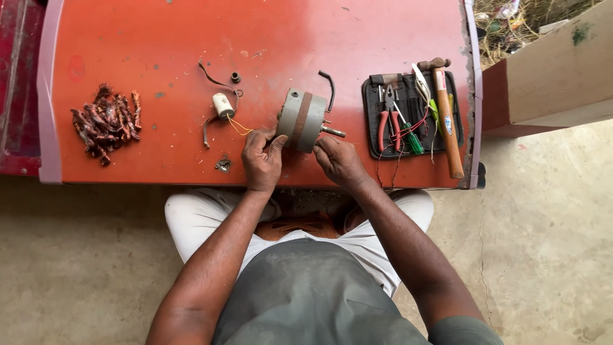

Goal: Disassembling and inspecting an electric motor and its components.

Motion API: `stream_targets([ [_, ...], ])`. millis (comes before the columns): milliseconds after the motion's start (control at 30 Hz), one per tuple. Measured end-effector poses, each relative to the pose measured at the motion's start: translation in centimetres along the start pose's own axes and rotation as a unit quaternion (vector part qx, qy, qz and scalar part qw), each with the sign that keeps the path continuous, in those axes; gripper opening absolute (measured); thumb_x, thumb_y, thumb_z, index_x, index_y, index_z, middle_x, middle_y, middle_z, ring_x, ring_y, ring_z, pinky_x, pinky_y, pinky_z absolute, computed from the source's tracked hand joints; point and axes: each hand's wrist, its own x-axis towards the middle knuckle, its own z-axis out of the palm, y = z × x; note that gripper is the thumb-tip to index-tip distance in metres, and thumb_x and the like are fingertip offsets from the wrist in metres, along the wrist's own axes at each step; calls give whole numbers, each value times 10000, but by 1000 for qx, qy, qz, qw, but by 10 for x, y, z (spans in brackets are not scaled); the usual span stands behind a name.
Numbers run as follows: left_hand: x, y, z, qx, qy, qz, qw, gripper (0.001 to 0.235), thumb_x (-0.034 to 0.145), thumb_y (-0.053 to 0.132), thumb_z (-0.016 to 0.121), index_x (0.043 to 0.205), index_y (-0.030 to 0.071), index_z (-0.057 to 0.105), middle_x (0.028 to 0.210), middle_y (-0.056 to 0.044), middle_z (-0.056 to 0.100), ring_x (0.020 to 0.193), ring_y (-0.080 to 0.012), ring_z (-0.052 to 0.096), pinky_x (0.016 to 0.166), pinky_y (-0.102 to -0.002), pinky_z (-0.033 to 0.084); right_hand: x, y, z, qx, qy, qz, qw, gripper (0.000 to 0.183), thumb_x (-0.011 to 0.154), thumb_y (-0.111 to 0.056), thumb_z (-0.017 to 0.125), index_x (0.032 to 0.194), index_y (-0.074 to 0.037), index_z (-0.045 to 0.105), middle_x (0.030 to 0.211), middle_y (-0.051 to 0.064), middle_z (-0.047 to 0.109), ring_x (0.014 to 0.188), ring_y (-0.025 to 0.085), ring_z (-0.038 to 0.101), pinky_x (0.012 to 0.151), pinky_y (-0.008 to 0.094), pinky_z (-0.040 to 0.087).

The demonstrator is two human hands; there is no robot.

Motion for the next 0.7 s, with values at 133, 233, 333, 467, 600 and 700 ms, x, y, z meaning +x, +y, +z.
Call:
stream_targets([
  [133,1,-1,-4,-14,-10,-16,1000,225,962,207,792,1052,14,720,1018,-95,703,985,-231,669,859,-356,561,-8,22,19,95,5,9,995,177,1077,-154,559,990,-17,631,832,96,631,730,251,646,643,376,523],
  [233,0,-4,-6,-16,-19,-25,999,227,961,202,790,1058,8,721,1016,-97,687,976,-223,671,854,-353,567,-12,29,25,208,-21,112,971,229,1092,-191,538,975,-26,647,750,33,583,642,147,572,575,312,472],
  [333,3,-9,-9,0,-40,-31,999,239,977,216,794,1065,5,725,1026,-98,693,1007,-219,659,885,-351,557,-14,17,21,279,-49,247,927,238,1069,-234,558,964,-43,653,647,-12,536,542,79,523,490,267,435],
  [467,34,-25,-5,-35,-96,-120,988,466,981,425,738,1164,6,653,1115,-136,667,1031,-230,662,939,-360,553,-24,9,22,296,-52,259,918,230,1060,-251,588,979,-43,646,688,-22,570,595,64,573,522,246,487],
  [600,71,-30,1,26,-254,-205,945,777,1024,625,551,1484,1,492,1427,-210,554,1304,-280,577,1091,-417,469,-40,10,32,273,-45,250,928,241,1044,-258,640,994,-24,665,807,4,623,723,63,599,621,258,530],
  [700,85,11,-4,-65,-356,-368,857,844,885,628,580,1511,73,461,1473,-179,565,1375,-281,515,1124,-421,395,-50,11,31,355,27,334,873,284,1027,-277,671,1043,6,659,872,43,636,739,104,609,639,295,534],
])
